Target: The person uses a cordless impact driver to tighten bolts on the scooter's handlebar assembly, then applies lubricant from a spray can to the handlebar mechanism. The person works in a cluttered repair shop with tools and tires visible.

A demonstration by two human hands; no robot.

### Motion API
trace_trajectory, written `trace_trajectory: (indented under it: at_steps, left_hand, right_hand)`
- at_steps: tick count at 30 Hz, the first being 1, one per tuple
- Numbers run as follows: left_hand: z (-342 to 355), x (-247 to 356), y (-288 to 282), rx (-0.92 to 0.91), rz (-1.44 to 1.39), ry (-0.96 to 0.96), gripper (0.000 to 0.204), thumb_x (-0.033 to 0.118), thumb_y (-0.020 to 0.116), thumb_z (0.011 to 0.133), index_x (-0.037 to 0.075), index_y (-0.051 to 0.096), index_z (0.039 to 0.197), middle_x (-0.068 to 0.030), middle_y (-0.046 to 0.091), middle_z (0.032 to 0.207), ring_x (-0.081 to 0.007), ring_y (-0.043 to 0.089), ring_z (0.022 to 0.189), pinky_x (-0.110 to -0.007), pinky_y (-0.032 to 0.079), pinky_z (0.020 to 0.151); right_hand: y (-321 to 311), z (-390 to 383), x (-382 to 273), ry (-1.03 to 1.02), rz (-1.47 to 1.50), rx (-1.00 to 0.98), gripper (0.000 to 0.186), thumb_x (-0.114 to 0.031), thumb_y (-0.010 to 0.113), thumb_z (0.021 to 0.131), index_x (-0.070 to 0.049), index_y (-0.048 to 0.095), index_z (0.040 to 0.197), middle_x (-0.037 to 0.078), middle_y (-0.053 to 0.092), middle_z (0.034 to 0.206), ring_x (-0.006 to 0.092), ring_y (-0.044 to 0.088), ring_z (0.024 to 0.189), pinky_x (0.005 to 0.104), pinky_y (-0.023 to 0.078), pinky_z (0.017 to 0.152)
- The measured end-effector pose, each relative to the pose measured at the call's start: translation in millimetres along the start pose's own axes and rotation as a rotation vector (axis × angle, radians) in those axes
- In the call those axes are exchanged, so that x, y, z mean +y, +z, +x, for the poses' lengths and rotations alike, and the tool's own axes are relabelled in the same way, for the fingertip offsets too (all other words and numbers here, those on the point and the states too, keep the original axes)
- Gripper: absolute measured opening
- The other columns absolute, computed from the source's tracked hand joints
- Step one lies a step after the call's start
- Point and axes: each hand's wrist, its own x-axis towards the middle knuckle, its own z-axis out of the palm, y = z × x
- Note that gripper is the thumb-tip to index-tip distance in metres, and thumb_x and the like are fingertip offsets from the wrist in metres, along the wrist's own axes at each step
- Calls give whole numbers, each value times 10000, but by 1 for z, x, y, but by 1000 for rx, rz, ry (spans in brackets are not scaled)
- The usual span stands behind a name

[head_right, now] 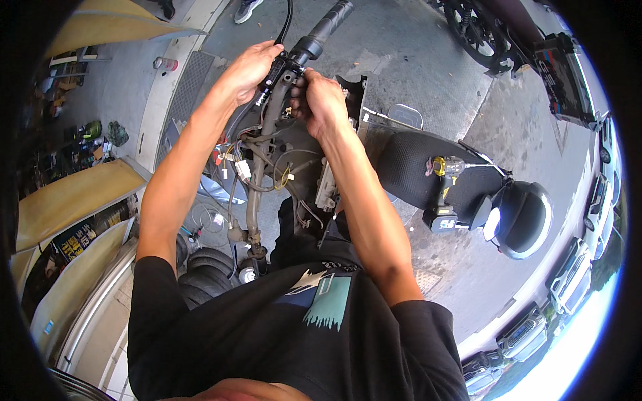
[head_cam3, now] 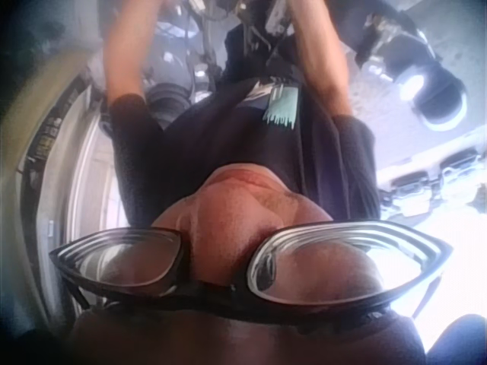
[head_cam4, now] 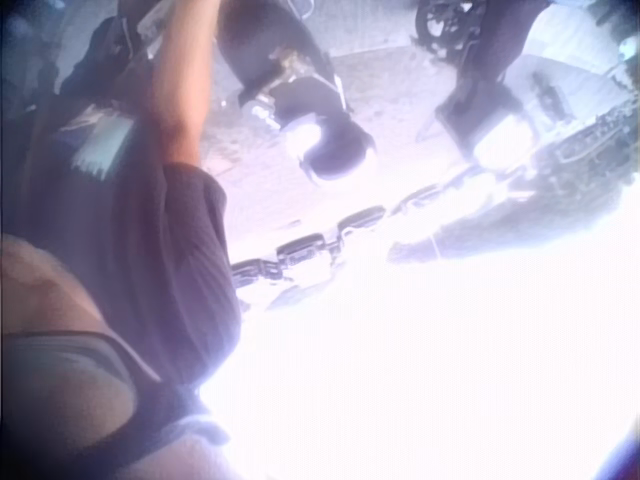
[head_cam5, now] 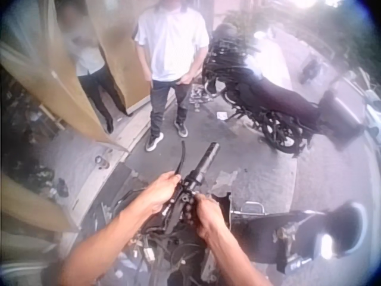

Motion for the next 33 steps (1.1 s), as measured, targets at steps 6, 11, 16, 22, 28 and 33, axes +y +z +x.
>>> trace_trajectory:
  at_steps: [6, 11, 16, 22, 28, 33]
  left_hand:
    - [3, 6, 6, -106, -73, -6, 289, 220, 491, 1117, -39, 616, 1150, -124, 709, 958, -198, 684, 816, -352, 589, 772]
    - [-9, 6, 7, 96, -40, 32, 400, 296, 527, 1112, -27, 677, 1296, -107, 715, 1166, -192, 637, 1025, -367, 484, 984]
    - [-21, 3, -11, 94, -187, -84, 615, 453, 557, 1099, -74, 557, 1416, -177, 655, 1318, -222, 601, 1255, -407, 446, 1102]
    - [-65, 22, 12, -64, -201, 49, 357, 306, 589, 1042, 31, 642, 1262, -92, 723, 1091, -208, 678, 1017, -383, 493, 976]
    - [-73, 12, 19, 158, 530, 310, 1053, 248, 928, 716, -137, 399, 1541, -285, 623, 1421, -322, 615, 1329, -373, 436, 1156]
    - [-73, 7, 36, 371, 761, 414, 972, 310, 936, 727, -47, 498, 1518, -268, 677, 1356, -332, 675, 1248, -385, 489, 1106]
  right_hand:
    - [-8, 9, -1, 2, -2, -27, 360, -337, 442, 1137, -85, 589, 926, 24, 601, 742, 153, 562, 606, 306, 435, 512]
    - [-44, -47, -32, -165, -170, -54, 452, -409, 548, 1107, 5, 685, 989, 110, 750, 840, 160, 659, 640, 321, 501, 533]
    - [-252, -105, -26, -626, -925, 908, 408, -339, 675, 981, 68, 681, 1000, 285, 723, 933, 459, 725, 918, 511, 559, 788]
    - [-456, -100, 84, -62, -1581, 1041, 886, -338, 762, 819, 115, 377, 1475, 280, 685, 1233, 447, 673, 1161, 556, 512, 1017]
    - [-436, -68, 74, -259, -1530, 967, 984, -193, 731, 821, 133, 202, 1585, 383, 638, 1221, 507, 693, 1090, 547, 559, 977]
    - [-458, -54, 73, -294, -1308, 949, 974, -94, 736, 833, 133, 172, 1594, 429, 600, 1200, 548, 683, 1039, 519, 587, 922]
